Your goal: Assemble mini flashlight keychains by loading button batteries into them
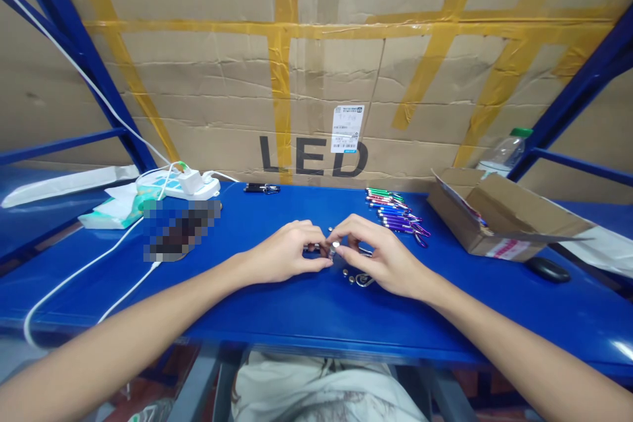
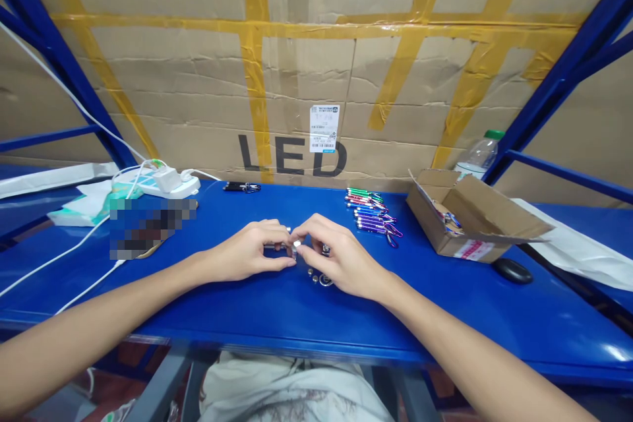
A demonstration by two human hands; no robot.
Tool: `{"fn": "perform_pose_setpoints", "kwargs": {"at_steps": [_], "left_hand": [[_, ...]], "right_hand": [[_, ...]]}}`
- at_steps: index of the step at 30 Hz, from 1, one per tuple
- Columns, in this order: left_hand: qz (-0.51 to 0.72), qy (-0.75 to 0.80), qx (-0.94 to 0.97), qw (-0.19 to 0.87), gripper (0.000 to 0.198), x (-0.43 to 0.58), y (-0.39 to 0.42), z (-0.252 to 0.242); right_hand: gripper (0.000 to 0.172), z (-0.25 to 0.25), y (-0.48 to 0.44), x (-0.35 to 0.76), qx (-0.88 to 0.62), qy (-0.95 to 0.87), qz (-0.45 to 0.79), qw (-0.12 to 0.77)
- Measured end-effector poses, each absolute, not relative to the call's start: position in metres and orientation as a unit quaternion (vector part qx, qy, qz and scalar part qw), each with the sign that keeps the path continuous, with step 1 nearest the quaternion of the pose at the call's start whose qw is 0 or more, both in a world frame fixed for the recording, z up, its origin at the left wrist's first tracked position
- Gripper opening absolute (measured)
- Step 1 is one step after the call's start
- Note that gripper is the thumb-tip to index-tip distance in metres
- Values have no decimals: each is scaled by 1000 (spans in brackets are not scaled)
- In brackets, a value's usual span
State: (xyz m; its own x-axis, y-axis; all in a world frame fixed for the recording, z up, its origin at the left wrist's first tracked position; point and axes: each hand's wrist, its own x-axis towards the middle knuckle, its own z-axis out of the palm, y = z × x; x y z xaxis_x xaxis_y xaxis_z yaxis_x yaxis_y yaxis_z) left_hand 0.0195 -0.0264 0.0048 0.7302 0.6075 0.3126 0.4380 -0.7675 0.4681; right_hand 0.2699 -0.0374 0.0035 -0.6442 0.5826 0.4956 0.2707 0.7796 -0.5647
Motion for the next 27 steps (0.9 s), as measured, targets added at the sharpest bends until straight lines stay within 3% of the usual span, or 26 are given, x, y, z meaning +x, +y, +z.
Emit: {"fn": "perform_pose_setpoints", "kwargs": {"at_steps": [27], "left_hand": [[221, 285, 914, 185, 12, 19, -26, 5]], "right_hand": [[11, -1, -32, 268, -260, -853, 306, 332]]}}
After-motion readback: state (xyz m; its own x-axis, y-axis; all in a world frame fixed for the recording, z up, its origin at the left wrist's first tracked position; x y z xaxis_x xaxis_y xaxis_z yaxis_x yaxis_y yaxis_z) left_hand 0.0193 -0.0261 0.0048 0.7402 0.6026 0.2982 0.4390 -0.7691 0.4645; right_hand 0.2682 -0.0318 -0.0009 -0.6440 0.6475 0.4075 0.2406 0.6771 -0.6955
